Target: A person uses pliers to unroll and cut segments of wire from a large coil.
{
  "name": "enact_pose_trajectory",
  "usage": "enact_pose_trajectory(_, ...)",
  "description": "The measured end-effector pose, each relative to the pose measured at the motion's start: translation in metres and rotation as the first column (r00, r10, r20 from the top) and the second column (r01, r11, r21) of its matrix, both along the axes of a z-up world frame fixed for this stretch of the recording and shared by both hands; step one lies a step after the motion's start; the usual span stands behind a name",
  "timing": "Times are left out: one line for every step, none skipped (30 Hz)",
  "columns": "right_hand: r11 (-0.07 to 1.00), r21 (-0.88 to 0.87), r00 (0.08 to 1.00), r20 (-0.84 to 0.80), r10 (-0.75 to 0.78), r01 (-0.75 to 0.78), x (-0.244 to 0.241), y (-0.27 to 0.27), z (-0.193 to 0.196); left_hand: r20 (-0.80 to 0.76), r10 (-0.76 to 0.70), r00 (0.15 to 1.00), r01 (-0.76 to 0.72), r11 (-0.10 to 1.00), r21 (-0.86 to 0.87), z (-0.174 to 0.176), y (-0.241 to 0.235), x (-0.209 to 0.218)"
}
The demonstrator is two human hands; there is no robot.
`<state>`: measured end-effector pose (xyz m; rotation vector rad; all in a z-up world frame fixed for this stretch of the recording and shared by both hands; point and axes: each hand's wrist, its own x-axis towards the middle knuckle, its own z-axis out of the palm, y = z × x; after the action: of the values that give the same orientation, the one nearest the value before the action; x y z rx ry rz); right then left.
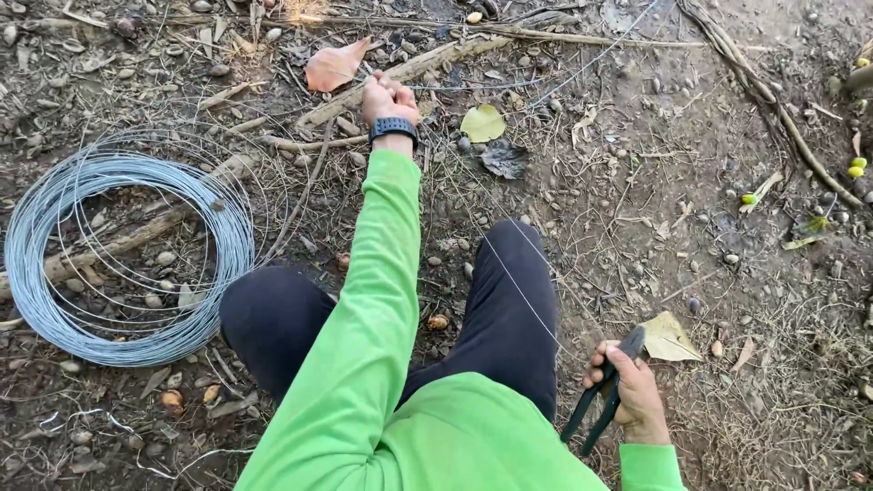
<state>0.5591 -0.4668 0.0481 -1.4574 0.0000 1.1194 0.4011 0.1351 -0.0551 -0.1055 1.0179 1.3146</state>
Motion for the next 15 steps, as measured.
enact_pose_trajectory(1.0, -0.002, 1.0, -0.001, 0.006, -0.006, -0.004, 0.001, 0.0, -0.001, 0.006, 1.0, -0.006, 1.0, -0.002, 0.001, 0.001, -0.001)
enact_pose_trajectory(0.999, -0.037, 1.0, -0.018, 0.026, -0.026, -0.007, 0.003, 0.0, -0.055, 0.009, 0.998, -0.008, 1.0, 0.022, 0.001, 0.002, -0.004)
enact_pose_trajectory(0.996, -0.071, 0.998, -0.035, 0.044, -0.046, -0.01, 0.004, 0.0, -0.109, 0.012, 0.994, -0.007, 0.999, 0.045, 0.002, 0.003, -0.007)
enact_pose_trajectory(0.996, -0.069, 0.998, -0.038, 0.056, -0.059, -0.011, 0.007, 0.0, -0.112, 0.024, 0.993, -0.019, 0.999, 0.046, 0.004, 0.005, -0.011)
enact_pose_trajectory(0.993, -0.072, 0.995, -0.011, 0.096, -0.096, -0.012, 0.01, 0.001, -0.167, 0.03, 0.985, -0.018, 0.997, 0.073, 0.006, 0.008, -0.014)
enact_pose_trajectory(0.989, -0.074, 0.991, 0.016, 0.132, -0.13, -0.013, 0.012, 0.0, -0.222, 0.034, 0.975, -0.012, 0.995, 0.099, 0.008, 0.011, -0.017)
enact_pose_trajectory(0.988, -0.071, 0.99, 0.014, 0.141, -0.139, -0.013, 0.015, 0.003, -0.224, 0.043, 0.974, -0.021, 0.995, 0.102, 0.009, 0.013, -0.02)
enact_pose_trajectory(0.983, -0.111, 0.987, 0.036, 0.154, -0.15, -0.012, 0.018, 0.006, -0.276, 0.047, 0.96, -0.013, 0.992, 0.125, 0.011, 0.015, -0.023)
enact_pose_trajectory(0.976, -0.15, 0.984, 0.057, 0.169, -0.159, -0.011, 0.02, 0.01, -0.327, 0.052, 0.944, -0.004, 0.989, 0.148, 0.012, 0.016, -0.025)
enact_pose_trajectory(0.975, -0.145, 0.982, 0.058, 0.18, -0.17, -0.006, 0.022, 0.01, -0.327, 0.065, 0.943, -0.015, 0.988, 0.154, 0.008, 0.018, -0.028)
enact_pose_trajectory(0.969, -0.182, 0.978, 0.09, 0.186, -0.168, -0.001, 0.024, 0.01, -0.316, 0.04, 0.948, 0.028, 0.978, 0.207, 0.004, 0.019, -0.032)
enact_pose_trajectory(0.962, -0.22, 0.973, 0.123, 0.195, -0.164, 0.004, 0.028, 0.01, -0.306, 0.014, 0.952, 0.069, 0.963, 0.259, -0.001, 0.022, -0.036)
enact_pose_trajectory(0.961, -0.215, 0.971, 0.124, 0.206, -0.177, 0.013, 0.03, 0.006, -0.306, 0.028, 0.952, 0.057, 0.963, 0.264, -0.013, 0.025, -0.041)
enact_pose_trajectory(0.965, -0.218, 0.974, 0.14, 0.176, -0.143, 0.022, 0.031, 0.002, -0.272, -0.005, 0.962, 0.09, 0.95, 0.3, -0.024, 0.028, -0.043)
enact_pose_trajectory(0.969, -0.221, 0.977, 0.155, 0.145, -0.109, 0.03, 0.031, -0.002, -0.24, -0.04, 0.97, 0.122, 0.934, 0.337, -0.035, 0.031, -0.046)
